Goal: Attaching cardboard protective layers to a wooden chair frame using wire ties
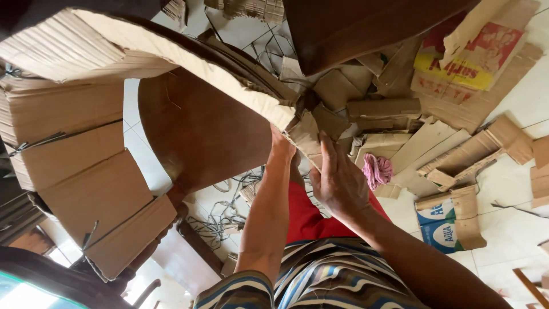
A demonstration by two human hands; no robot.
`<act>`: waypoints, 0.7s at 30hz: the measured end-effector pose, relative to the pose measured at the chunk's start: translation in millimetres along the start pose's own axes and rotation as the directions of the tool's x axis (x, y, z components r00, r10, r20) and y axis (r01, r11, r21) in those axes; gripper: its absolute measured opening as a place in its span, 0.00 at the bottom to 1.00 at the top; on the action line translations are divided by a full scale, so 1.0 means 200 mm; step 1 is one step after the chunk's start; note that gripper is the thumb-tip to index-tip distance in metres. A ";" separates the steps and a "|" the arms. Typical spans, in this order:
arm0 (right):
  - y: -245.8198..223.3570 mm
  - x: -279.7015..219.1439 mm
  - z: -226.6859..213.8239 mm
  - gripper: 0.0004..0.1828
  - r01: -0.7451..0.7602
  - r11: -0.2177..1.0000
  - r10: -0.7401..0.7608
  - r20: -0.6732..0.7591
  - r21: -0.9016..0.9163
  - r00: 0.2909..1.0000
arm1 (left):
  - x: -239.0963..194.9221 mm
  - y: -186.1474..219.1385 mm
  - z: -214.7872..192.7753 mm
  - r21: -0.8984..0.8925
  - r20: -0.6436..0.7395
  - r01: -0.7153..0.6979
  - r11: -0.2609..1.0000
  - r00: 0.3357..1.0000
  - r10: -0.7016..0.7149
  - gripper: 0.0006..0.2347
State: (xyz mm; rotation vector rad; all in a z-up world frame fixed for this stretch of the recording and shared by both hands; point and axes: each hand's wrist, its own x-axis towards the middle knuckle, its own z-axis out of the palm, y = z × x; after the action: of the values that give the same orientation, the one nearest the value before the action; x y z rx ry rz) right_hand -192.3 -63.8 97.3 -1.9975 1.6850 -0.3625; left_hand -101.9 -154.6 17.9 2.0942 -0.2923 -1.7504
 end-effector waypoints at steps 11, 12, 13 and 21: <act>0.04 0.02 0.02 0.29 0.024 1.000 -0.024 -0.102 -0.004 0.995 | 0.11 -0.09 0.12 0.095 -0.012 0.035 0.995 0.999 -0.034 0.44; 0.03 0.04 0.01 0.29 0.027 1.000 -0.028 -0.106 -0.011 0.994 | 0.14 -0.11 0.12 0.103 -0.012 0.036 0.994 0.999 -0.035 0.44; 0.04 0.04 0.02 0.29 0.022 1.000 -0.023 -0.107 -0.008 0.994 | 0.22 -0.19 0.07 0.111 -0.012 0.038 0.993 0.999 -0.037 0.44; 0.05 0.04 0.00 0.28 0.012 0.997 -0.003 -0.113 0.077 0.994 | 0.41 -0.50 -0.10 0.166 0.003 0.052 0.985 0.999 -0.053 0.43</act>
State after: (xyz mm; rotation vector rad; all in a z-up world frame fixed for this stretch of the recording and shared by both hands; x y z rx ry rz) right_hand -198.4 -73.3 90.7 -1.9606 1.7044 -0.5443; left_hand -75.7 -94.6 -95.5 2.2302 -0.4009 -1.8202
